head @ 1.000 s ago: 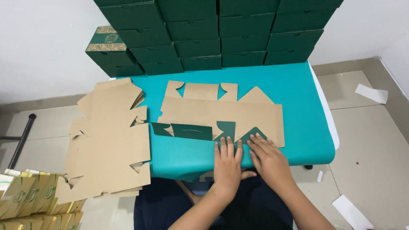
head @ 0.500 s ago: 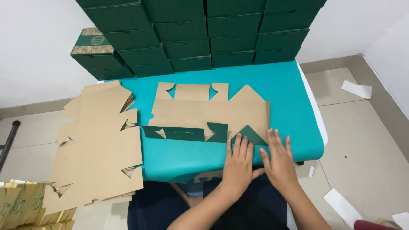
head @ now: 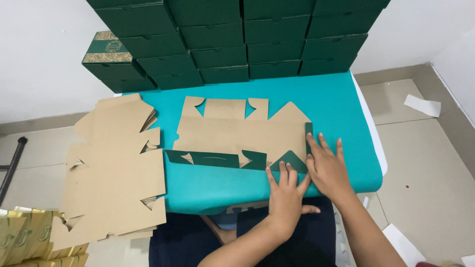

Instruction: The person assembles a cardboard box by folding the flaps of a pre-cut flat sheet on a teal table. They fold the sides up, tuck the tabs into slots to form the box structure, and then place a green patterned lid on top. The person repeats this process with a second box.

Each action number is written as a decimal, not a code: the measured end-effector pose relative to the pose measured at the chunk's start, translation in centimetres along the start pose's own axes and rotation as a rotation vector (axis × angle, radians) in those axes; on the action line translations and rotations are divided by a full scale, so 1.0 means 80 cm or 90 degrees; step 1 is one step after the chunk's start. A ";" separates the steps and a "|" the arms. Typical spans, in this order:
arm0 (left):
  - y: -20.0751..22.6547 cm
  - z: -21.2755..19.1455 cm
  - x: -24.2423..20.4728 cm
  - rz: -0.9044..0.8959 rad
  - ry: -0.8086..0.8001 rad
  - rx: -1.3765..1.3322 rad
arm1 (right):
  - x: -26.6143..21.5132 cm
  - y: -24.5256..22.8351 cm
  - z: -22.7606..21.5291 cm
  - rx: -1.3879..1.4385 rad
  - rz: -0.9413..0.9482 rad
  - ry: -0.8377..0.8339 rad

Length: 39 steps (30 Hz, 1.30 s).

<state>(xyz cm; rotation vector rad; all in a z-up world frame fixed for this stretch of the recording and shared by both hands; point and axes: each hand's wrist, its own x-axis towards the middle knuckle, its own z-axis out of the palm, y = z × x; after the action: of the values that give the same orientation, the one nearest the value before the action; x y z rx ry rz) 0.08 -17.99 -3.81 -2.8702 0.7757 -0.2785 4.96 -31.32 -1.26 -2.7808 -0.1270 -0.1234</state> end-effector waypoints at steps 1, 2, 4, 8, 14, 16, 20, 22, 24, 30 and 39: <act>0.000 0.000 0.000 -0.002 -0.001 0.001 | 0.010 0.002 -0.001 0.001 -0.002 -0.001; 0.001 -0.001 0.000 0.004 -0.022 0.013 | 0.020 0.003 -0.002 -0.007 -0.001 0.004; 0.001 0.000 0.001 0.007 -0.043 0.028 | 0.040 0.010 -0.001 -0.013 -0.003 0.010; 0.000 -0.004 0.000 0.000 -0.021 0.022 | 0.087 0.016 -0.002 -0.019 -0.063 0.122; -0.005 -0.012 -0.006 0.025 0.161 -0.199 | 0.134 0.021 0.024 -0.007 -0.108 0.110; -0.008 -0.021 -0.009 0.043 0.200 -0.270 | 0.121 0.020 0.011 -0.027 -0.095 0.120; -0.022 -0.054 -0.030 0.124 0.407 -0.355 | 0.069 0.031 -0.033 0.113 -0.065 -0.006; -0.032 -0.070 -0.046 0.178 0.417 -0.398 | 0.036 0.046 -0.052 0.162 -0.014 -0.069; -0.040 -0.084 -0.066 0.281 0.370 -0.523 | 0.002 0.070 -0.062 0.132 0.079 -0.133; -0.082 -0.063 -0.114 0.247 0.375 -0.498 | -0.080 0.049 -0.097 0.265 0.235 -0.287; -0.219 -0.020 -0.105 -0.244 0.394 -0.280 | -0.087 -0.058 0.006 0.118 -0.254 -0.072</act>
<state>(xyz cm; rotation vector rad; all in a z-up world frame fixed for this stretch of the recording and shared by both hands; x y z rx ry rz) 1.02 1.12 0.03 -3.3675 0.3741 -1.2260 -2.36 -27.32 -0.82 -2.5430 -0.6858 -0.0497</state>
